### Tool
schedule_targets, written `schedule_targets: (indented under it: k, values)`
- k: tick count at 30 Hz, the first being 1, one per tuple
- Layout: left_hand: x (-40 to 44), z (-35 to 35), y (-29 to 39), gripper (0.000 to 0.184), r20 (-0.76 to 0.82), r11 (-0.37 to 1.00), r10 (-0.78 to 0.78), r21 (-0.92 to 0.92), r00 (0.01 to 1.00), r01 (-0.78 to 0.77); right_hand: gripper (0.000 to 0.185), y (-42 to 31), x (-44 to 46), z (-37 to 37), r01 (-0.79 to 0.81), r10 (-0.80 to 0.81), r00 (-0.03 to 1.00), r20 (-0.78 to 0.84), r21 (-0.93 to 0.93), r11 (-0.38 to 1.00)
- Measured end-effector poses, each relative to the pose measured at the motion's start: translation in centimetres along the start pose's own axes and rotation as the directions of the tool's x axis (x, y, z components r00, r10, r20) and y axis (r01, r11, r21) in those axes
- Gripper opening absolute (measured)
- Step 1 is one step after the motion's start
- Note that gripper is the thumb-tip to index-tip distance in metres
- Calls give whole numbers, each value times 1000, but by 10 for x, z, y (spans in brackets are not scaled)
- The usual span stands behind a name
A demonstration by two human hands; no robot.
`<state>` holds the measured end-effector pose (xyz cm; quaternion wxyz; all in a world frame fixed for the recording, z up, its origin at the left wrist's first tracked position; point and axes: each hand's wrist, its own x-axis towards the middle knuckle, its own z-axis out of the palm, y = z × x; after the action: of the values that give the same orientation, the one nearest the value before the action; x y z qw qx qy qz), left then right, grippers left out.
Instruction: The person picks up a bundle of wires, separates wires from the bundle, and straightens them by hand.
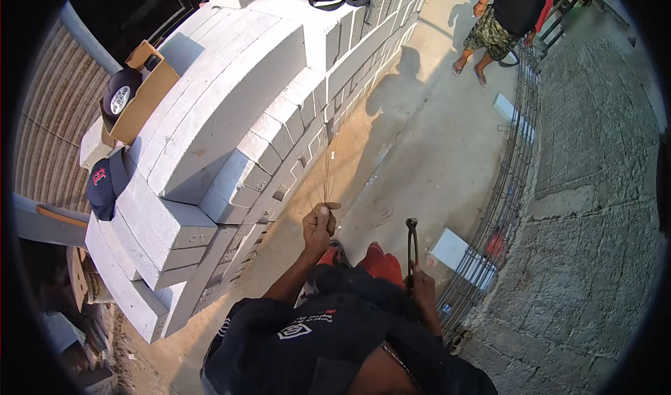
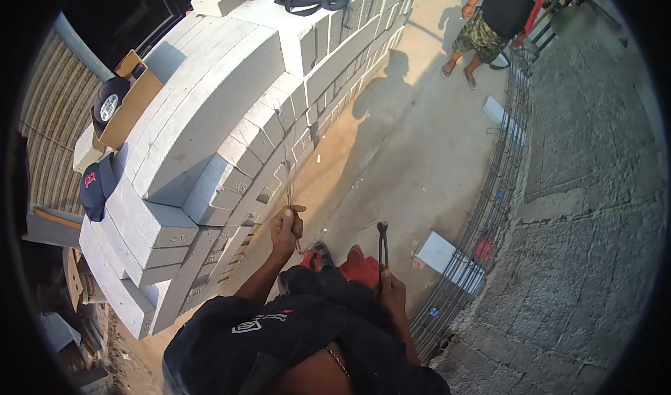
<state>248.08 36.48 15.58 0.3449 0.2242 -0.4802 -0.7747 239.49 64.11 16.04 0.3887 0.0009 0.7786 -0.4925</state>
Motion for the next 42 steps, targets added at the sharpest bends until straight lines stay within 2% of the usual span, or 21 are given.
schedule_targets:
  k: [1, 2, 5, 7, 9, 12, 15, 18, 19, 20, 22, 24, 26, 28, 29, 30, 32, 34, 37, 40, 42]
  values:
    - [7, -5, 0, 33, -26, 999, 22, -48, 999, -23, 47, 8, 14, 2, 41, -48, 998, -46, -143, 989]
    - [12, -10, -1, 33, -32, 998, 25, -55, 999, -26, 45, 14, 29, 4, 73, -87, 990, -108, -126, 989]
    - [20, -25, 11, 34, -65, 997, 31, -69, 997, -35, 40, -42, 50, 7, 381, -431, 895, -117, -300, 874]
    - [25, -29, 17, 34, -75, 993, 61, -95, 995, -68, 33, -97, 72, 8, 349, -340, 936, 91, -357, 866]
    - [29, -31, 19, 35, -143, 991, 33, -123, 989, -51, 29, -148, 86, 26, 284, -215, 952, 219, -358, 889]
    - [42, -34, 24, 36, -199, 987, 56, -136, 978, -84, 29, -188, 125, 44, 426, -270, 844, 463, -273, 863]
    - [52, -35, 22, 37, -234, 986, 71, -129, 970, -103, 24, -228, 176, 60, 521, -469, 750, 466, 21, 853]
    - [70, -21, 32, 36, -293, 990, 125, -19, 948, -137, 25, -298, 223, 77, 447, -493, 739, 458, 214, 869]
    - [79, -16, 33, 36, -305, 990, 140, 13, 942, -143, 26, -323, 239, 88, 640, -653, 678, 337, 166, 750]
    - [90, -11, 35, 36, -313, 988, 153, 44, 937, -147, 27, -349, 254, 98, 795, -792, 572, 212, 90, 599]
    - [120, -1, 37, 37, -306, 981, 189, 102, 933, -166, 29, -412, 279, 97, 871, -863, 446, 237, 106, 479]
    - [155, 17, 45, 38, -273, 979, 199, 93, 941, -180, 28, -468, 320, 96, 974, -937, 212, 276, 15, 225]
    - [187, 34, 47, 39, -225, 983, 182, 63, 957, -172, 25, -526, 333, 94, 985, -945, 142, 296, -136, 105]
    - [218, 57, 54, 41, -175, 970, 237, 100, 956, -222, 23, -567, 330, 107, 986, -937, 70, 342, -166, 13]
    - [232, 66, 58, 42, -148, 962, 265, 112, 953, -250, 23, -579, 330, 116, 982, -930, 32, 367, -182, -38]
    - [242, 68, 60, 40, -111, 978, 207, -9, 972, -209, 22, -579, 338, 130, 982, -908, 58, 414, -190, -24]
    - [265, 82, 71, 40, -36, 966, 258, -8, 965, -259, 21, -569, 366, 168, 979, -857, 100, 506, -205, -7]
    - [286, 92, 86, 41, 53, 959, 285, -14, 957, -285, 21, -554, 385, 196, 952, -775, 185, 605, -306, -12]
    - [316, 102, 100, 45, 72, 959, 277, -86, 958, -270, 20, -531, 417, 232, 948, -766, 231, 600, -315, 40]
    - [353, 116, 115, 45, 125, 954, 237, -218, 963, -207, 17, -539, 426, 244, 947, -819, 95, 566, -306, -101]
    - [385, 123, 121, 44, 238, 957, 216, -244, 947, -157, 17, -542, 417, 227, 992, -910, -25, 414, -101, -73]
